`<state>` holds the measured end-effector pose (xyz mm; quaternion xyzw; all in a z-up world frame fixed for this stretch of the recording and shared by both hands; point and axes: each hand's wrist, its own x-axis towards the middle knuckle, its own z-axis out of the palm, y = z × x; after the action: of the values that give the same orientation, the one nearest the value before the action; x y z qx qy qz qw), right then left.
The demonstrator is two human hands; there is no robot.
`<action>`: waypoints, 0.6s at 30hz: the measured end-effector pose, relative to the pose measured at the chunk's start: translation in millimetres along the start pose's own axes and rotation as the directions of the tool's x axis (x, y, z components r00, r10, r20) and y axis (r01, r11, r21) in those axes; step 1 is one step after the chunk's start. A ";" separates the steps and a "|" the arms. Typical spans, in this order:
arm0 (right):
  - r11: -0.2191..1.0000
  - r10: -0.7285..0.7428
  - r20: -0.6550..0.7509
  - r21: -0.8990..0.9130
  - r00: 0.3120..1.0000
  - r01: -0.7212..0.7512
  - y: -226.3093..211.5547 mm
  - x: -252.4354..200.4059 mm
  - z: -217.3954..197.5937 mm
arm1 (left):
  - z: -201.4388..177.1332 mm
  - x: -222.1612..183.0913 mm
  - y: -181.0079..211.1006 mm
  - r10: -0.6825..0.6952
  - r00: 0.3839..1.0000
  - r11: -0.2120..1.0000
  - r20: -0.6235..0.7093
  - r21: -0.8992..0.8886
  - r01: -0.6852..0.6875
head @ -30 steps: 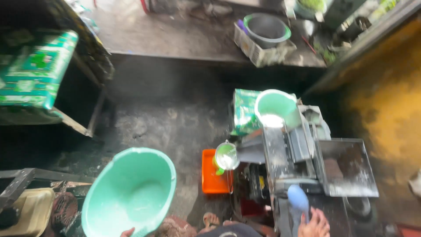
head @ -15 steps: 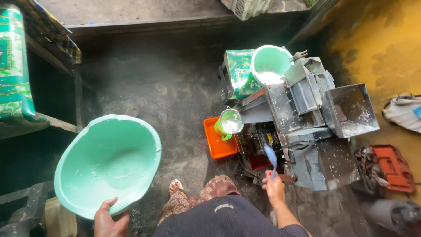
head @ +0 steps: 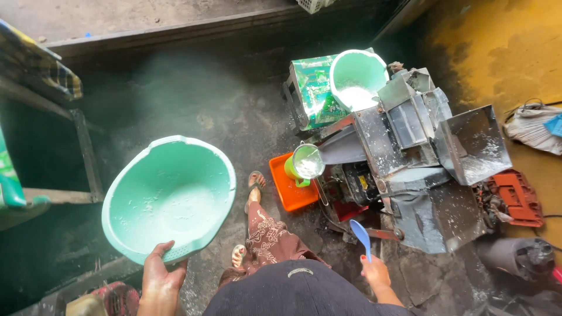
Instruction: A person uses a scoop to transfer grated coconut from a large basin into a processing machine to extract coconut milk.
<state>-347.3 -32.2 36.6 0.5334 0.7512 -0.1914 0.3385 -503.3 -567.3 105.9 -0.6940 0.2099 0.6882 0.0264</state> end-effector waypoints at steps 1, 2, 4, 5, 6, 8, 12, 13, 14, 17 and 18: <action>1.000 -0.002 0.003 0.013 1.000 0.002 -15.8 7.1 7.7 | 12.4 0.8 6.3 0.009 1.000 1.000 0.008 0.006 -0.009; 0.993 -0.076 0.002 0.087 0.997 0.075 -32.3 14.3 13.4 | 26.3 0.2 12.0 0.024 0.998 0.999 0.066 0.029 -0.026; 0.972 -0.145 -0.012 0.185 0.989 0.145 -72.6 30.3 13.6 | 58.9 9.0 19.9 0.044 0.989 0.996 0.144 0.066 -0.054; 0.988 -0.129 0.015 0.087 0.992 0.127 -97.0 36.7 11.2 | 75.6 18.3 25.8 0.090 0.990 0.992 0.113 0.073 -0.098; 0.994 -0.110 0.042 -0.012 0.993 0.111 -122.5 43.0 7.7 | 93.7 27.3 32.5 0.136 0.987 0.986 0.082 0.080 -0.143; 0.985 -0.167 0.082 0.056 0.983 0.162 -171.4 52.8 -4.7 | 134.5 28.5 52.9 0.077 0.997 0.985 0.010 0.154 -0.078; 0.971 -0.175 0.208 0.198 0.962 0.134 -271.3 53.0 -59.5 | 173.9 153.0 110.8 -0.356 0.910 0.765 0.213 0.625 0.153; 0.972 -0.161 0.212 0.206 0.964 0.117 -298.0 55.8 -73.2 | 209.0 114.3 102.0 -0.359 0.911 0.753 0.203 0.639 0.155; 0.939 -0.185 0.192 0.325 0.964 0.115 -324.4 60.0 -85.5 | 243.3 77.4 92.4 -0.110 0.991 0.893 0.080 0.445 0.064; 0.876 -0.157 0.188 0.480 0.970 0.049 -386.5 55.1 -114.1 | 306.9 32.1 78.8 0.119 0.983 0.979 -0.137 0.183 -0.093; 0.850 -0.134 0.192 0.526 0.972 0.013 -408.1 52.1 -125.5 | 326.0 27.2 77.1 0.115 0.980 0.990 -0.162 0.098 -0.100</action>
<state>-775.9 -61.8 57.0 0.5511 0.6485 -0.4590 0.2553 -837.3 -538.3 82.4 -0.7351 0.2790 0.6179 0.0022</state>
